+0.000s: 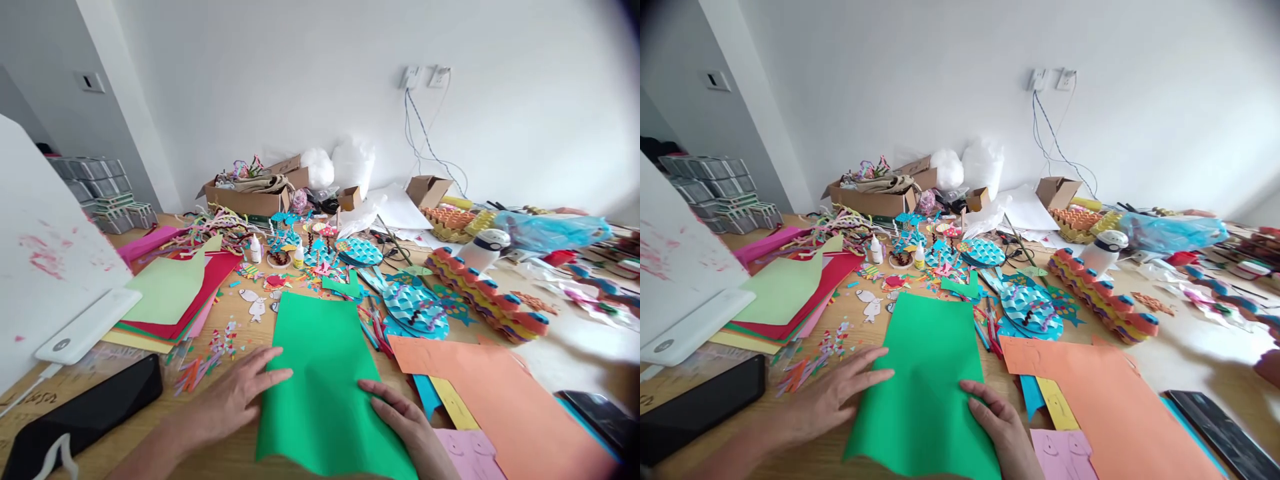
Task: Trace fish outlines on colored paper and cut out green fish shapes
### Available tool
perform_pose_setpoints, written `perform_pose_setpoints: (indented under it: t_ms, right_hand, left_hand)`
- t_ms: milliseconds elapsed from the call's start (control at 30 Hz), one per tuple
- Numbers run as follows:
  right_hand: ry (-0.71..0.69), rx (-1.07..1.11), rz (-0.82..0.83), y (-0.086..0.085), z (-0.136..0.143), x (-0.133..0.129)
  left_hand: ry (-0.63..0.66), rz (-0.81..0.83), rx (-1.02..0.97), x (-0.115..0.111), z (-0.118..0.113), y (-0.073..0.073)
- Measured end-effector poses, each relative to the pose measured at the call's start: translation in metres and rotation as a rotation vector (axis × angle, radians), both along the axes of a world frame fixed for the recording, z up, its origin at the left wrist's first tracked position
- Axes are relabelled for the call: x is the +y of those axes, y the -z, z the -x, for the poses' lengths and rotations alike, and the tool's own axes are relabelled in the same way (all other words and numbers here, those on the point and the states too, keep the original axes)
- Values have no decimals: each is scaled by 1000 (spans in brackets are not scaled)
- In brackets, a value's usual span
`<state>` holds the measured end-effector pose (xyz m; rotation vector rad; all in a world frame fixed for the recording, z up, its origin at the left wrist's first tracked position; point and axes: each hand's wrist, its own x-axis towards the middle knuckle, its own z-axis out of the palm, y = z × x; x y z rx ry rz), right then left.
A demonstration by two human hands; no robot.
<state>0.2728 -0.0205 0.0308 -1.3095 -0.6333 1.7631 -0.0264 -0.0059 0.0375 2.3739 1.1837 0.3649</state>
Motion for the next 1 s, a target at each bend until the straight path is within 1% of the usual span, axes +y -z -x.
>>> perform_pose_setpoints:
  t_ms: [67,167,267,367,433,533,600,667,700,767,867,933,1000]
  right_hand:
    - [19,37,-1,1,3,0]
    - [23,18,-20,2,7,-2]
    - [0,-83,-72,5,6,-4]
    - [-30,-210,-136,12,2,-5]
    - [-74,-316,-195,18,-3,-5]
    - [-186,-457,-250,28,-8,-5]
    - [-236,-550,-264,34,-9,-4]
    - [-264,-641,-274,36,-9,-4]
    - [-272,-670,-281,35,-9,-4]
    - [-257,-703,-309,30,-9,-5]
    - [-171,-722,-368,21,-10,-8]
    - [-106,-681,-370,17,-11,-10]
    - [-83,-591,-351,16,-10,-11]
  left_hand:
    - [69,-29,-102,2,-2,0]
    - [116,-14,-185,7,-5,-8]
    - [101,17,-178,8,-7,-16]
    - [80,60,-147,6,-7,-16]
    - [72,89,-146,3,-4,-10]
    - [53,99,-156,-1,3,8]
    - [33,83,-152,-4,8,19]
    - [-5,84,-141,-5,10,26]
    - [-31,94,-138,-4,11,28]
    - [-73,123,-151,-3,11,25]
    - [-108,181,-222,2,6,14]
    - [-151,217,-289,6,2,7]
    - [-243,244,-363,10,-1,4]
